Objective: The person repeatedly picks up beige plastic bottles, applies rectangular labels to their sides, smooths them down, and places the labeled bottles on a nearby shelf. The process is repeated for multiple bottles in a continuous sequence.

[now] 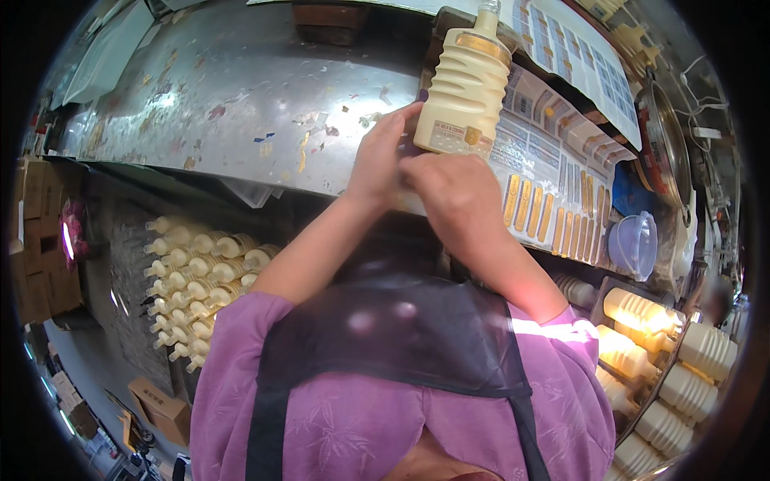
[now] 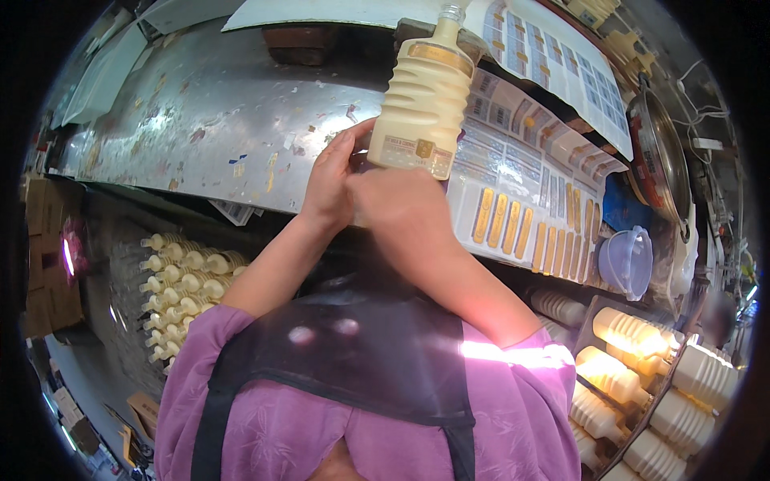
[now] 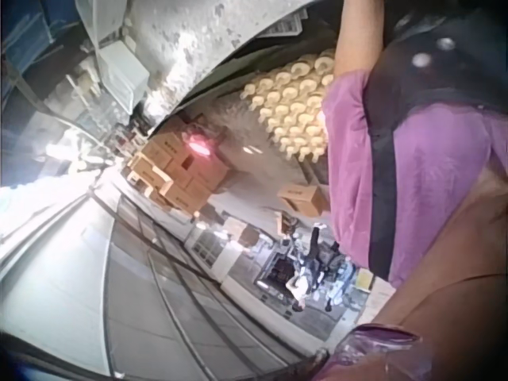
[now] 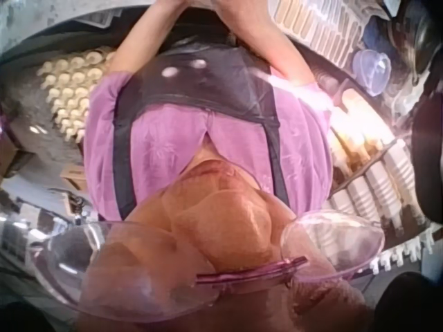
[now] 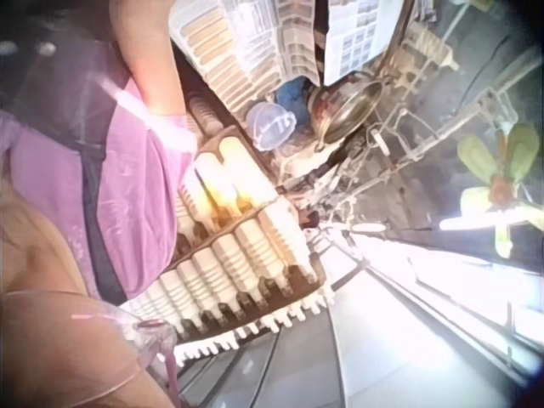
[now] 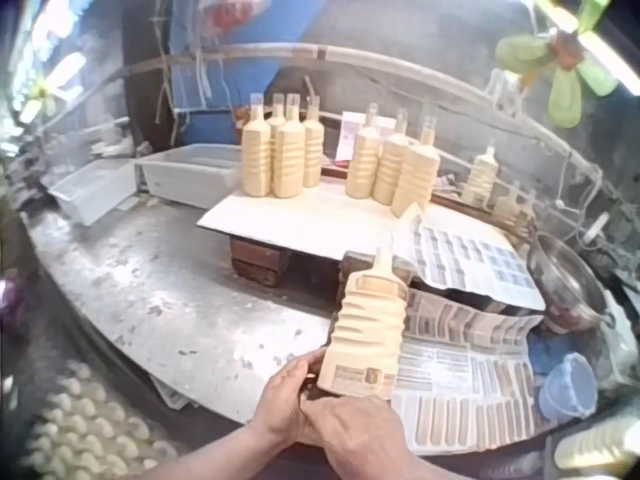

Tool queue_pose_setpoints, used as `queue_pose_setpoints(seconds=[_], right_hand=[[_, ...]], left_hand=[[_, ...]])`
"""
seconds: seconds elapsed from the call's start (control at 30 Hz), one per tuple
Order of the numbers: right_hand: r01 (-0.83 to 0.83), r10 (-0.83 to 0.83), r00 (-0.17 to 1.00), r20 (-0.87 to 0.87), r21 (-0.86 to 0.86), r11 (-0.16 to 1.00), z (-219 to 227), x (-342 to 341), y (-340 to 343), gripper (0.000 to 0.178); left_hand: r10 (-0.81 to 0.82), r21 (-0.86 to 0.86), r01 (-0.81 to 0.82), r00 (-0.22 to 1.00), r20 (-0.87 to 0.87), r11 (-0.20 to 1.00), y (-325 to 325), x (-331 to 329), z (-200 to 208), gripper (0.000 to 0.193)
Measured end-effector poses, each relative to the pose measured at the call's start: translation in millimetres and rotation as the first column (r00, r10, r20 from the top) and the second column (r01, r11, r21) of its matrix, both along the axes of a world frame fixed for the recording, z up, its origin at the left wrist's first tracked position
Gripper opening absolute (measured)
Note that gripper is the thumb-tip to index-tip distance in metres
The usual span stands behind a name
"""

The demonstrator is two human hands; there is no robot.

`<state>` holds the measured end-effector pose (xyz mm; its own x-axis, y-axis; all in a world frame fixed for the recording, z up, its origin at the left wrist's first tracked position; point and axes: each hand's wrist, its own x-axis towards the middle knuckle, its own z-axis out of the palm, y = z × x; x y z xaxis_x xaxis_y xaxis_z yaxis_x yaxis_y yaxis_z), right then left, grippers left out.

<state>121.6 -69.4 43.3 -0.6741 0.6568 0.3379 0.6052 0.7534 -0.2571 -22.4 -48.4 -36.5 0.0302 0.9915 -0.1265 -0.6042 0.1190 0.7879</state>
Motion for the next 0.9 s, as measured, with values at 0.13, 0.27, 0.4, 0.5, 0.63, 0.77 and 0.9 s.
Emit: queue_pose_setpoints(seconds=[0.13, 0.27, 0.4, 0.5, 0.63, 0.77, 0.9], right_hand=[[0.495, -0.504, 0.822, -0.267, -0.105, 0.863, 9.0, 10.9, 5.0, 0.02], [0.614, -0.657, 0.722, -0.218, -0.236, 0.753, 16.1, 32.7, 14.7, 0.027], [0.477, -0.542, 0.815, -0.203, -0.295, 0.828, 9.7, 19.3, 6.4, 0.029], [0.486, -0.55, 0.814, -0.188, -0.3, 0.821, 1.1, 25.3, 5.2, 0.025], [0.553, -0.674, 0.716, -0.184, -0.439, 0.708, 7.5, 48.4, 7.1, 0.021], [0.465, -0.67, 0.682, -0.294, -0.533, 0.707, -5.1, 47.5, 0.7, 0.023], [0.421, -0.701, 0.638, -0.319, -0.618, 0.664, -33.2, 64.3, 2.0, 0.029]], left_hand=[[0.072, 0.066, -0.058, 0.972, -0.224, 0.996, -0.6, 2.6, 1.4, 0.046], [0.166, 0.156, -0.117, 0.921, -0.352, 0.981, 0.9, 13.6, -2.4, 0.052], [0.28, 0.26, -0.16, 0.797, -0.535, 0.952, 10.6, 24.5, -8.3, 0.055], [0.319, 0.304, -0.144, 0.666, -0.674, 0.942, 13.1, 25.6, -14.1, 0.053], [0.35, 0.34, -0.145, 0.638, -0.685, 0.929, 11.0, 21.0, -19.7, 0.05], [0.423, 0.38, -0.191, 0.487, -0.764, 0.905, 10.7, 27.4, -17.5, 0.061], [0.384, 0.417, 0.097, 0.248, -0.889, 0.904, -7.1, 15.1, 9.0, 0.083]])
